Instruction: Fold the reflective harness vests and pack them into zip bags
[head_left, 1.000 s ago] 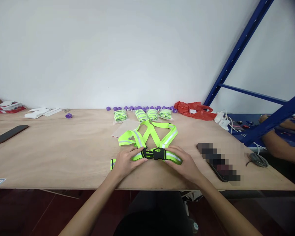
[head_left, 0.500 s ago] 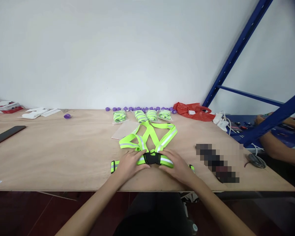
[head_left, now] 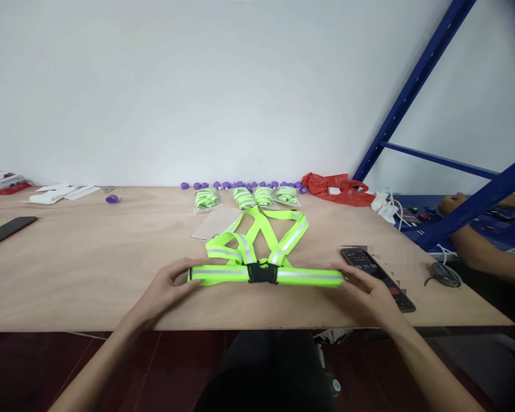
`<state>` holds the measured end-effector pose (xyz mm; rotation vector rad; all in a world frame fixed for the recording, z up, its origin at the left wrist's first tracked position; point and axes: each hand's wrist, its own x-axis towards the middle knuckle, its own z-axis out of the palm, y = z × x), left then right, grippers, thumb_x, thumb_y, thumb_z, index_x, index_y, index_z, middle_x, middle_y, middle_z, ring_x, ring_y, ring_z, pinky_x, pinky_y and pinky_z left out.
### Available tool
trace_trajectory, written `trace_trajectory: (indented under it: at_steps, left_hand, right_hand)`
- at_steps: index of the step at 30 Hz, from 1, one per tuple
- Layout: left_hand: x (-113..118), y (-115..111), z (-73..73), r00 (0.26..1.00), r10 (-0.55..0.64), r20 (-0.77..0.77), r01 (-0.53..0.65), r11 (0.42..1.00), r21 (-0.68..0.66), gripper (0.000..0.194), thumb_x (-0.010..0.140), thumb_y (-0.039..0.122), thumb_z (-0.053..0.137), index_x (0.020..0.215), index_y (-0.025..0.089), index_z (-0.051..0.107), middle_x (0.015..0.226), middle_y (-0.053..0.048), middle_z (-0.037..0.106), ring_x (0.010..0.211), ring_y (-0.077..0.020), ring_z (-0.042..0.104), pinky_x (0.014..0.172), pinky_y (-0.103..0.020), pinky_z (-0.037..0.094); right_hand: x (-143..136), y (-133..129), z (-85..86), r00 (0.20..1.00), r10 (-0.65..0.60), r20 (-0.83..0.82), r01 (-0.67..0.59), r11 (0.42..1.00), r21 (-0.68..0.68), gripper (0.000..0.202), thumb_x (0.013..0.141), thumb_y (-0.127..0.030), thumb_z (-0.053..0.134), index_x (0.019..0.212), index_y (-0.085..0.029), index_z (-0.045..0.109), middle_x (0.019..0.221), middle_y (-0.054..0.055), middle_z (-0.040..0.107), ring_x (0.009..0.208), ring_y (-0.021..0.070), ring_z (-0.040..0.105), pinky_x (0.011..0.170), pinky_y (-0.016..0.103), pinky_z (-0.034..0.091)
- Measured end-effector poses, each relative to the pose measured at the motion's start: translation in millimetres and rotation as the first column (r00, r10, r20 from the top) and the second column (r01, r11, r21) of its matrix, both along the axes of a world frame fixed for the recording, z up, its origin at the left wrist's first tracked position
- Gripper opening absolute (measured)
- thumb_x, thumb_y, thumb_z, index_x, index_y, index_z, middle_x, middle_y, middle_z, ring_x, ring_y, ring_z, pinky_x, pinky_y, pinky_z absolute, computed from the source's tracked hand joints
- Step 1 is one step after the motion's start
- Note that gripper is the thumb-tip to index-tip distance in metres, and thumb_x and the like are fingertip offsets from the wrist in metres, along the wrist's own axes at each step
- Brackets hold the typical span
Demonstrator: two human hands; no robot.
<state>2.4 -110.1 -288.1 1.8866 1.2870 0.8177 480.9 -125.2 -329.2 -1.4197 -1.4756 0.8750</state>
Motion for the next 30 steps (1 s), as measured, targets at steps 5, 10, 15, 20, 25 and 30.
trace_trajectory:
  at_steps: [5,10,15,20,25,30]
  left_hand:
    - [-7.5,10.3,-1.7,0.950,0.125,0.287,-0.121,0.992,-0.030,0.046,0.078,0.049,0.077,0.109,0.016,0.069,0.109,-0.011,0.071,0.098,-0.0245,0.068,0.077,-0.028,0.057]
    - [-16.7,-18.0,0.4,0.992,-0.062,-0.108,0.056,0.997,-0.056,0.036,0.085,0.044,0.071,0.115,0.024,0.072,0.123,-0.007,0.069,0.116,-0.0255,0.063,0.100,-0.034,0.052]
    - [-18.0,-32.8,6.3,0.904,-0.179,-0.388,0.215,0.975,0.050,0.033,0.091,0.040,0.066,0.122,0.030,0.070,0.128,-0.005,0.066,0.123,-0.0254,0.058,0.106,-0.038,0.048]
    - [32.4,-47.1,18.4,0.914,-0.140,-0.381,0.307,0.854,0.420,0.027,0.094,0.028,0.061,0.119,0.025,0.067,0.119,-0.008,0.066,0.113,-0.0225,0.059,0.096,-0.035,0.050]
    - [130.5,-63.5,-6.9,0.813,-0.334,-0.477,0.522,0.781,0.344,0.048,0.098,0.044,0.052,0.141,0.023,0.050,0.155,-0.011,0.042,0.139,-0.0300,0.043,0.117,-0.049,0.036]
    - [160.9,-59.5,-34.2,0.769,-0.331,-0.546,0.528,0.811,0.252,0.059,0.098,0.051,0.051,0.147,0.020,0.041,0.163,-0.012,0.027,0.151,-0.0337,0.024,0.123,-0.053,0.023]
  right_hand:
    - [1.8,-0.5,-7.6,0.928,-0.076,-0.364,0.107,0.992,0.067,0.049,0.088,-0.056,0.064,0.125,-0.025,0.070,0.136,0.012,0.065,0.119,0.0306,0.066,0.098,0.042,0.056]
    - [7.3,-26.8,0.8,0.998,0.024,0.051,-0.026,0.999,0.039,0.047,0.081,-0.061,0.070,0.113,-0.028,0.078,0.122,0.012,0.071,0.118,0.0338,0.065,0.102,0.045,0.053]
    - [-3.4,-36.0,22.9,0.840,0.296,0.454,-0.274,0.955,-0.116,0.044,0.087,-0.062,0.061,0.112,-0.030,0.078,0.122,0.012,0.068,0.117,0.0315,0.064,0.103,0.046,0.052]
    - [-5.6,17.4,39.4,0.806,0.230,0.545,-0.272,0.962,-0.003,0.039,0.093,-0.057,0.055,0.107,-0.028,0.077,0.125,0.010,0.067,0.117,0.0288,0.064,0.099,0.040,0.054]
    - [-23.6,138.9,46.9,0.761,0.051,0.647,-0.152,0.983,0.101,0.039,0.089,-0.031,0.060,0.126,-0.022,0.067,0.131,0.010,0.065,0.103,0.0243,0.068,0.095,0.037,0.054]
    - [-57.0,222.6,41.8,0.705,0.088,0.704,-0.168,0.985,0.046,0.050,0.086,-0.021,0.062,0.136,-0.015,0.061,0.130,0.013,0.068,0.103,0.0250,0.069,0.092,0.033,0.052]
